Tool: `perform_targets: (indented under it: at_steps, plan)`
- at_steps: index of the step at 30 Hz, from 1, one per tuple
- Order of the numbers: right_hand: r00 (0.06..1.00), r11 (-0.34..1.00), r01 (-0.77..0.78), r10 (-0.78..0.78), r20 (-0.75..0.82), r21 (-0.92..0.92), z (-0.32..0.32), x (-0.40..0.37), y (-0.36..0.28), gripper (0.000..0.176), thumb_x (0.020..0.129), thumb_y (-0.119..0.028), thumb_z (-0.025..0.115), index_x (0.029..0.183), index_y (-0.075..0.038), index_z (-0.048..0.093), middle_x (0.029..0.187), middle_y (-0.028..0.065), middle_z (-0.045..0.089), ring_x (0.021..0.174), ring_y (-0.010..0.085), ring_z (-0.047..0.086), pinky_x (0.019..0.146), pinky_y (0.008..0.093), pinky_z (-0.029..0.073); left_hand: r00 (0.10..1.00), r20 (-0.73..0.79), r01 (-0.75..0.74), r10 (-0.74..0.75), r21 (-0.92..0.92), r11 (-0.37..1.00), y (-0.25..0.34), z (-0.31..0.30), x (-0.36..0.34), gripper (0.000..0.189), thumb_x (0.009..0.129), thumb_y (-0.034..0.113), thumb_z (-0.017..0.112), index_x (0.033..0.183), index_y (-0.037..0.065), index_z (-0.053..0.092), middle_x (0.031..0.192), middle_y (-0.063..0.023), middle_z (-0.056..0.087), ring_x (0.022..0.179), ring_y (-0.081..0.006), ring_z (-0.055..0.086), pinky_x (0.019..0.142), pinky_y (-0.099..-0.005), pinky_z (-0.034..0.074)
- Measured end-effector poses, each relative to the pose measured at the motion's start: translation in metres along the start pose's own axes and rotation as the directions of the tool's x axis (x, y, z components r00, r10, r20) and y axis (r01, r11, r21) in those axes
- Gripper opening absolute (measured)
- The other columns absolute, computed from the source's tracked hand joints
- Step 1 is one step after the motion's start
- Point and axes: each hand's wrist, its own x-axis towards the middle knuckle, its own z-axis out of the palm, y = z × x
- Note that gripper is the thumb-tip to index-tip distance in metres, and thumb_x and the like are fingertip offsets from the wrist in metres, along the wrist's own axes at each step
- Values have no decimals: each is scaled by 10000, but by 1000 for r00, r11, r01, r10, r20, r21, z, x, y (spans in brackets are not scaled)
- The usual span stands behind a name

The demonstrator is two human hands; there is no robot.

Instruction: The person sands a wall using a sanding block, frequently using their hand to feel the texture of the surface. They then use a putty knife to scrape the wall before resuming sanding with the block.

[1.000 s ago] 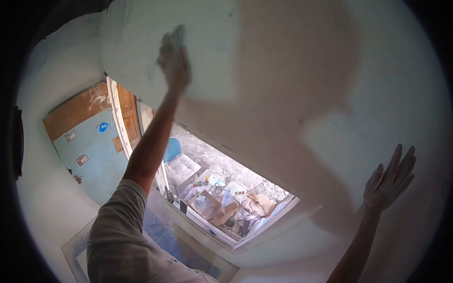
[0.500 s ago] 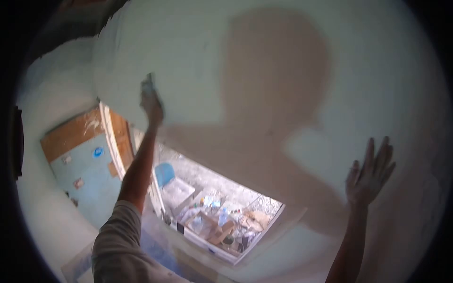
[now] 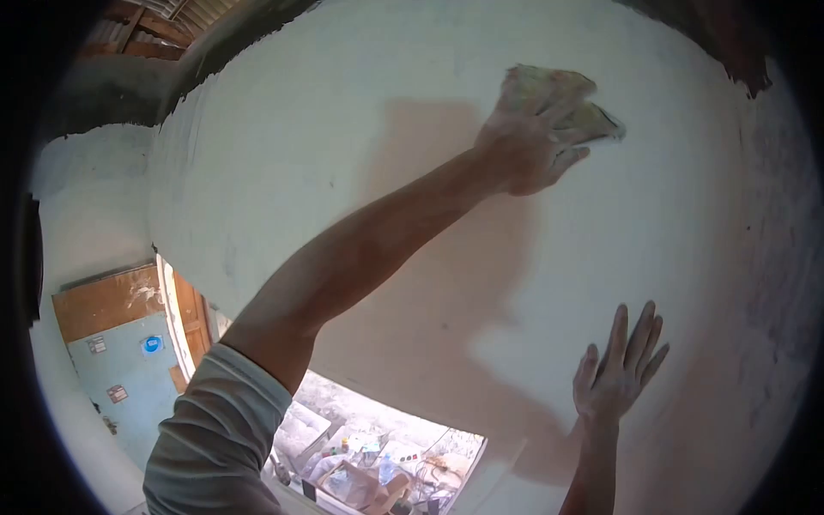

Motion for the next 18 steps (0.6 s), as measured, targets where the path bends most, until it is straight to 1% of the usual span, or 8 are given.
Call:
perform_targets:
  at_steps: [2,6,8,9,12,14,16,18]
  plan:
    - [999,999,21,-20,31,-27,0,-1,11,631,1124,-488,326,1622,-122,450,1716,204,334,1590,417,297,1273,632,164,966,70,-244,250,-79,967,-17,-22,23,427,976,425,641,1346,216,686,1478,-63,631,1435,-315,496,1168,-568,324]
    - [999,999,19,-17,47,-28,0,-2,16,644,1118,-481,341,1634,-104,423,1716,227,320,1598,428,271,1281,620,135,996,-82,61,-27,453,889,-239,-29,-13,306,1000,396,646,1196,170,710,1189,-58,695,1109,-267,613,936,-471,456]
    - [998,999,33,-34,50,10,-1,0,19,645,1116,-473,345,1639,-102,411,1716,240,310,1597,450,259,1280,624,128,975,-151,41,160,839,542,-377,-61,-75,251,1045,368,604,1087,141,702,920,-41,742,817,-246,698,735,-386,558]
    - [997,999,44,-43,61,-12,0,0,20,654,1112,-476,341,1640,-94,405,1717,252,299,1596,465,250,1277,635,125,986,-144,168,-89,771,614,-373,-97,-100,284,1070,355,541,1208,140,665,1103,-77,701,983,-268,671,878,-404,518]
    - [997,1000,24,-24,69,4,-1,1,19,661,1109,-483,335,1638,-94,405,1718,253,295,1599,463,243,1273,649,123,792,-102,586,-602,404,702,-411,-190,-197,552,1123,407,342,1585,142,488,1608,-190,500,1518,-341,427,1297,-469,245]
    - [998,1000,28,-29,62,8,2,-1,20,668,1107,-492,323,1634,-90,410,1717,260,291,1600,461,240,1273,654,122,302,-247,861,-921,485,153,-389,-210,-201,636,1103,493,329,1639,165,422,1644,-205,453,1559,-359,374,1312,-469,198]
    - [997,999,33,-34,75,3,-2,0,19,667,1108,-492,314,1632,-91,412,1712,267,294,1599,460,243,1277,650,115,344,-177,846,-922,485,222,-424,-190,-180,623,1087,500,376,1599,157,475,1602,-201,502,1525,-362,418,1280,-480,261]
    - [996,1000,20,-18,87,-22,-3,-2,24,671,1108,-501,305,1633,-97,411,1709,272,298,1598,459,245,1279,650,113,701,-126,564,-702,699,439,-460,-133,-145,550,1054,466,467,1485,143,578,1478,-178,606,1412,-350,525,1169,-486,400]
